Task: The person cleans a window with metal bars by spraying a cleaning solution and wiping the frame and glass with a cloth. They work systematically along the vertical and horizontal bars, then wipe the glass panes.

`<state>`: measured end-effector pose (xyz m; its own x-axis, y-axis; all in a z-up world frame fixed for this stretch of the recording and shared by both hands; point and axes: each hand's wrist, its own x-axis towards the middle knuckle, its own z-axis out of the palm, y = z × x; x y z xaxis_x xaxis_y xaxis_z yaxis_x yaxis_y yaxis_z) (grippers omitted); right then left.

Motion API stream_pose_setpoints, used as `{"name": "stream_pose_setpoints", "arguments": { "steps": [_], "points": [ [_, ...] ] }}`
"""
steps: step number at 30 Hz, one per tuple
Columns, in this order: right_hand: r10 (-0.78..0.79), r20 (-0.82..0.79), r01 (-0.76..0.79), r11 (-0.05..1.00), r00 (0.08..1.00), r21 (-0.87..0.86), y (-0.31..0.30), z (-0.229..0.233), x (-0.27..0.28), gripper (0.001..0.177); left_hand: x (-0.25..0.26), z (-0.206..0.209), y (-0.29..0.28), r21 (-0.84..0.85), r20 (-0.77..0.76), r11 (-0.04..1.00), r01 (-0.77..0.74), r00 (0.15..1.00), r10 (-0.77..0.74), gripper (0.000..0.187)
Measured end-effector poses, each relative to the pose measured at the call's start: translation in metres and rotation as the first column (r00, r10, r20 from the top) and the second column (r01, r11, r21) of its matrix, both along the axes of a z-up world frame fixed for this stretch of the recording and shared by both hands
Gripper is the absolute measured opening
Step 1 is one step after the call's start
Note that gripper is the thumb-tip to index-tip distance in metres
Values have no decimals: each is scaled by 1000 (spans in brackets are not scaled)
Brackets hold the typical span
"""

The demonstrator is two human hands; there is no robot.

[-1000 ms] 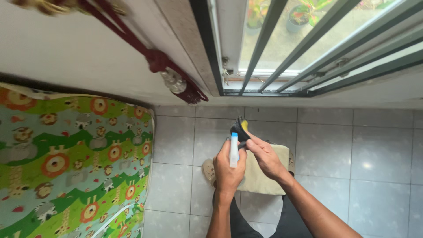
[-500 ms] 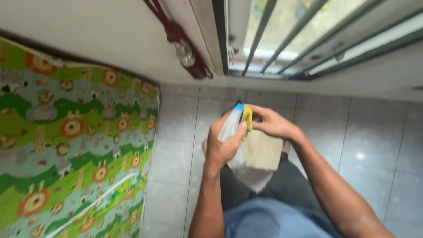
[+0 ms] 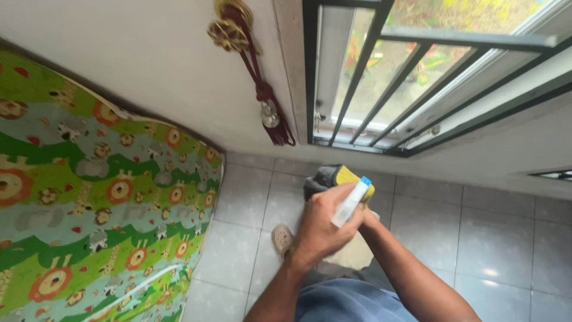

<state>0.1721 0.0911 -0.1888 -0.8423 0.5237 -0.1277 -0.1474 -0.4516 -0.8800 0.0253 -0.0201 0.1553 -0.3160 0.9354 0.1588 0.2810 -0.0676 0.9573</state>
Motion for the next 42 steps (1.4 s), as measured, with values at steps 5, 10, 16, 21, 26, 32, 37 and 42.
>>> {"name": "stream_pose_setpoints", "arguments": {
  "steps": [5, 10, 16, 21, 26, 32, 37, 42],
  "points": [
    [-59, -149, -10, 905, 987, -425, 30, -5, -5, 19, -8, 24, -5, -160, 147, 985, 60, 989, -36, 28],
    [-136, -167, 128, 990, 977, -58, 24, 143, -45, 38, -37, 51, -12, -4, 179, 1000, -4, 984, 5, 18],
    [-320, -144, 347, 906, 936, 242, -17, 316, -77, 59, -64, 77, -11, -9, 31, 985, -172, 985, 172, 19],
    [-404, -380, 442, 897, 832, 14, -31, 388, -82, 55, -67, 87, 10, 103, 7, 946, -309, 951, 310, 18],
    [-437, -278, 258, -108, 855, 960, -23, 428, -80, 31, -77, 95, 37, 204, -102, 892, -404, 897, 430, 22],
    [-477, -276, 441, 278, 835, 854, -30, 422, -83, 40, -80, 97, 46, 184, -69, 886, -425, 894, 443, 23],
    [-502, -364, 494, 152, 785, 856, -6, 379, -84, 50, -79, 89, 41, 262, -101, 867, -424, 881, 462, 22],
    [-521, -342, 507, 215, 783, 834, 65, 333, -128, 56, -81, 82, 32, 196, -28, 876, -440, 891, 454, 23]
  ]
}}
